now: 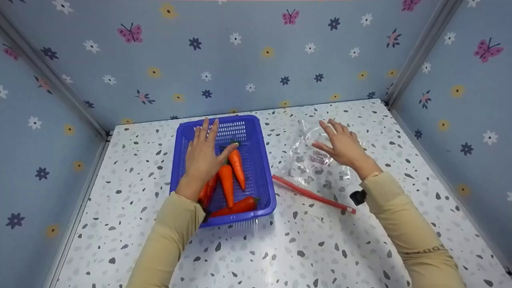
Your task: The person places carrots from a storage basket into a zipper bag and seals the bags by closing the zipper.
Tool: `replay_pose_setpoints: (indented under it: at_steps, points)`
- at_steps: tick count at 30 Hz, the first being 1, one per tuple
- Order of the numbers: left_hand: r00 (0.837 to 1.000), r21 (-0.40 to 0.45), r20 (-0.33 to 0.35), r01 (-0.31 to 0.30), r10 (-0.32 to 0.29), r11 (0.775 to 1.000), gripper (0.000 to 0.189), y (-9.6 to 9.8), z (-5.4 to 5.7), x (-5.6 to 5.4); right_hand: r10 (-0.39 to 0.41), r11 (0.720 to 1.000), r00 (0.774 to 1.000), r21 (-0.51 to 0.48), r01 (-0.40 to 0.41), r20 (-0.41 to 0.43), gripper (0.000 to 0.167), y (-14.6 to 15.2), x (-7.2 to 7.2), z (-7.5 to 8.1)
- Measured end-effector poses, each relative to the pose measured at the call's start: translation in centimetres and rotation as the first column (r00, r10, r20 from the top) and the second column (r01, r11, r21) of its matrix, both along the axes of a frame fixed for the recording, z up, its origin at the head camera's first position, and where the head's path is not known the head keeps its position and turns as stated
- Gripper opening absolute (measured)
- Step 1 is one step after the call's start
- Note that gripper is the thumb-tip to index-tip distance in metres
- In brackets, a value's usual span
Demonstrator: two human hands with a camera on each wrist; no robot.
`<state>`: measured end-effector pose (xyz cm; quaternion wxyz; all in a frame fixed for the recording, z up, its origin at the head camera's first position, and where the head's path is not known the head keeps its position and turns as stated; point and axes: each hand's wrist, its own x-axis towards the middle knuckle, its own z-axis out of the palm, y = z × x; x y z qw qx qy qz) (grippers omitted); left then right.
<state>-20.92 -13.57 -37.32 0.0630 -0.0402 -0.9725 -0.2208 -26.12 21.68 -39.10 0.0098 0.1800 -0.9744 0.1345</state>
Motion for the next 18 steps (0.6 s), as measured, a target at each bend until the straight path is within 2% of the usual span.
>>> replay_pose_setpoints:
  at_steps: [4, 8, 12, 15, 18]
  points:
    - [1.000, 0.048, -0.031, 0.000, 0.001, 0.999, 0.082, 0.5, 0.0, 0.6, 0.022, 1.000, 1.000, -0.017, -0.022, -0.013, 0.073, -0.2, 0.5, -0.4]
    - [0.996, 0.102, -0.093, 0.006, 0.004, 0.995, 0.075, 0.9, 0.0, 1.1, 0.026, 0.999, 1.000, -0.032, -0.027, -0.008, 0.072, -0.3, 0.9, -0.8]
    - [0.985, 0.173, -0.173, 0.014, 0.016, 0.985, 0.067, 1.3, -0.3, 1.6, 0.041, 0.997, 0.999, -0.062, -0.042, -0.019, 0.067, -0.4, 1.5, -1.4]
    - [0.974, 0.227, -0.223, 0.016, 0.036, 0.974, 0.063, 1.6, -0.7, 2.0, 0.075, 0.993, 0.995, -0.091, -0.080, -0.059, 0.063, -0.4, 1.7, -2.0]
    - [0.967, 0.268, -0.247, 0.012, 0.057, 0.963, 0.060, 1.8, -1.1, 2.4, 0.110, 0.985, 0.989, -0.124, -0.123, -0.103, 0.059, -0.3, 2.0, -2.8]
